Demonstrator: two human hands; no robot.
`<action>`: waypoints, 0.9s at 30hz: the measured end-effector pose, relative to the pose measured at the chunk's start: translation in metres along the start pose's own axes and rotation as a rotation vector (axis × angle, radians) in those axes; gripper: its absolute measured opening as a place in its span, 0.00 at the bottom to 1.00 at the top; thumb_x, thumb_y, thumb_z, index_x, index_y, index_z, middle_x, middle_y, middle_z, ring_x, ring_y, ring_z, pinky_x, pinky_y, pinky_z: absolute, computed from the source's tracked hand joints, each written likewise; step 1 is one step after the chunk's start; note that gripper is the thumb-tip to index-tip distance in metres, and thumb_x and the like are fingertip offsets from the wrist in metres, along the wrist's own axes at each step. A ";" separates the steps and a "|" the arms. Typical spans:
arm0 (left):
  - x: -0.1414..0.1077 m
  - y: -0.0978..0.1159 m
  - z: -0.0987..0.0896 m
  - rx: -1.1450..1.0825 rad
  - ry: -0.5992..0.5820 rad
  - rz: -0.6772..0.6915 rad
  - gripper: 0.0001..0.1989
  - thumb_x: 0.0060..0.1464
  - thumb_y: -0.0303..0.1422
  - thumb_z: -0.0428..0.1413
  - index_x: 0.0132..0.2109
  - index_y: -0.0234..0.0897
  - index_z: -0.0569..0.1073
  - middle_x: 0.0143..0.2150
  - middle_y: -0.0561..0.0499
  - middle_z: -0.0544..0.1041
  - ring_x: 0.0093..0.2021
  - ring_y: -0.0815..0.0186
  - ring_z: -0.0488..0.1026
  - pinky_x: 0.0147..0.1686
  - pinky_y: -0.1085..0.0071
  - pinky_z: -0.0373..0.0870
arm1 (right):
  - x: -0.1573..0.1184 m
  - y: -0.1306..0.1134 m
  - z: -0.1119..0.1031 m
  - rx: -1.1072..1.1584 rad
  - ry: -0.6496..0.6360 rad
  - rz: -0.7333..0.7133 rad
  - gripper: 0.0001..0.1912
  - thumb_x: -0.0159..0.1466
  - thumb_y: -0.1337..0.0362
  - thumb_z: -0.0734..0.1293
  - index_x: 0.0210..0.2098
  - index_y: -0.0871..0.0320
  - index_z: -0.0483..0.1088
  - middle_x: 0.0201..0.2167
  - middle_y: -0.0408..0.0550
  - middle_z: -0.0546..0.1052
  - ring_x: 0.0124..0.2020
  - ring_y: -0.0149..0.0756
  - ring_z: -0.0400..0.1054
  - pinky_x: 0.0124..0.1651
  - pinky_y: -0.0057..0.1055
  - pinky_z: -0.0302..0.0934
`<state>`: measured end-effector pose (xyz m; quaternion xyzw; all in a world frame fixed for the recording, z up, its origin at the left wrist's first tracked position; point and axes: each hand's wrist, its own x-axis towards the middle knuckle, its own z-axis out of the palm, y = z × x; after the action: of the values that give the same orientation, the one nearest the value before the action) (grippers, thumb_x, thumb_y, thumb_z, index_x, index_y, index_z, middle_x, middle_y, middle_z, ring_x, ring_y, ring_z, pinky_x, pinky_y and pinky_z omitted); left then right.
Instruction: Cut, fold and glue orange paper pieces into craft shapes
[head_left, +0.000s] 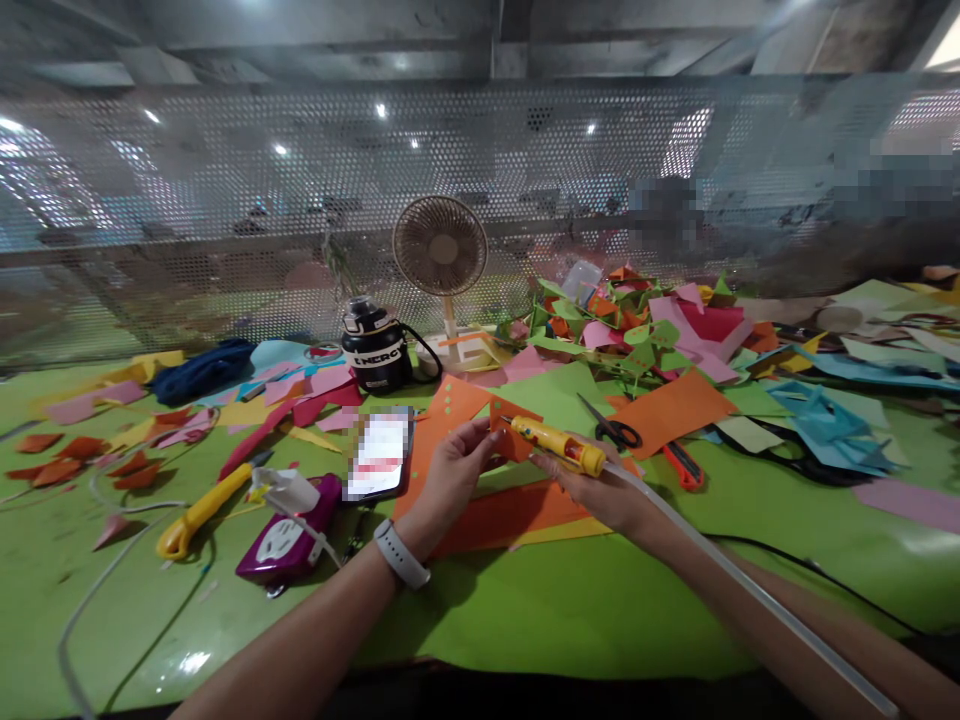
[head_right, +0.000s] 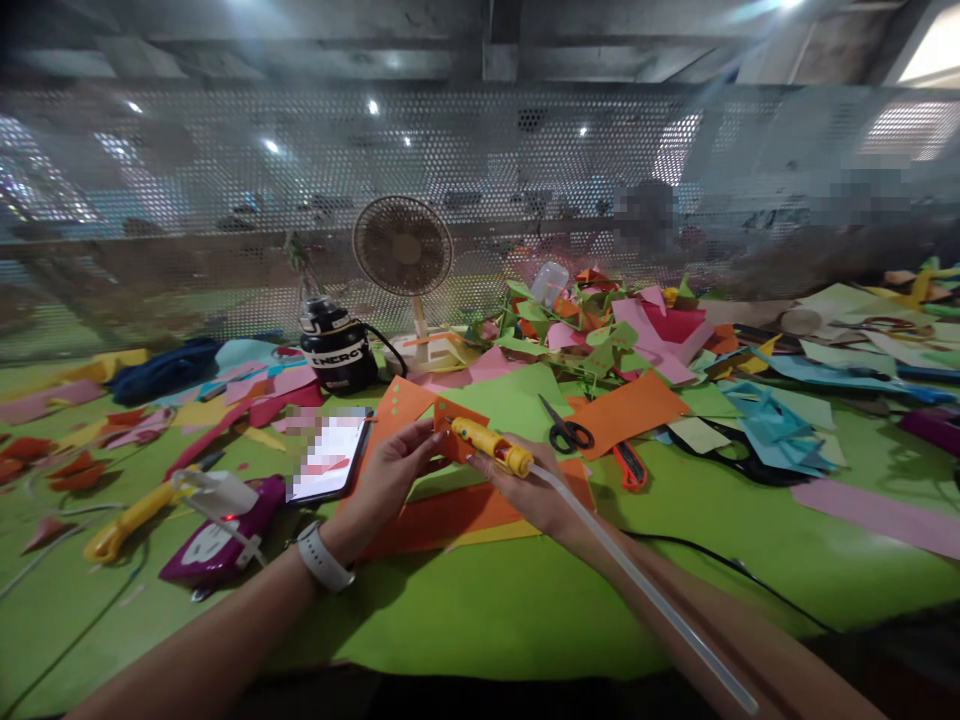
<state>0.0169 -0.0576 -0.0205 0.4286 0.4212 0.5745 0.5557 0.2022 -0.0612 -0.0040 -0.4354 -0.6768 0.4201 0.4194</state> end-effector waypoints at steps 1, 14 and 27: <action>0.000 0.000 0.000 0.002 0.002 0.002 0.19 0.42 0.40 0.68 0.41 0.37 0.79 0.41 0.48 0.81 0.35 0.65 0.76 0.36 0.70 0.73 | 0.000 0.001 0.000 -0.004 -0.002 0.001 0.10 0.56 0.57 0.68 0.28 0.57 0.68 0.18 0.39 0.62 0.19 0.27 0.53 0.18 0.25 0.49; 0.001 -0.002 -0.001 0.012 -0.005 0.011 0.17 0.44 0.39 0.67 0.41 0.38 0.78 0.43 0.47 0.81 0.38 0.63 0.77 0.38 0.68 0.73 | 0.001 0.005 0.000 -0.013 -0.003 -0.013 0.12 0.57 0.55 0.68 0.29 0.58 0.70 0.17 0.39 0.61 0.19 0.27 0.52 0.18 0.26 0.50; 0.001 0.000 0.000 0.011 -0.009 -0.002 0.20 0.41 0.41 0.68 0.41 0.37 0.78 0.41 0.48 0.81 0.35 0.64 0.77 0.37 0.69 0.73 | 0.001 0.003 0.000 0.027 -0.006 0.011 0.11 0.56 0.57 0.68 0.25 0.57 0.67 0.18 0.40 0.62 0.18 0.27 0.53 0.17 0.26 0.49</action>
<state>0.0166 -0.0570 -0.0205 0.4340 0.4220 0.5698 0.5558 0.2028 -0.0596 -0.0066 -0.4320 -0.6699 0.4329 0.4210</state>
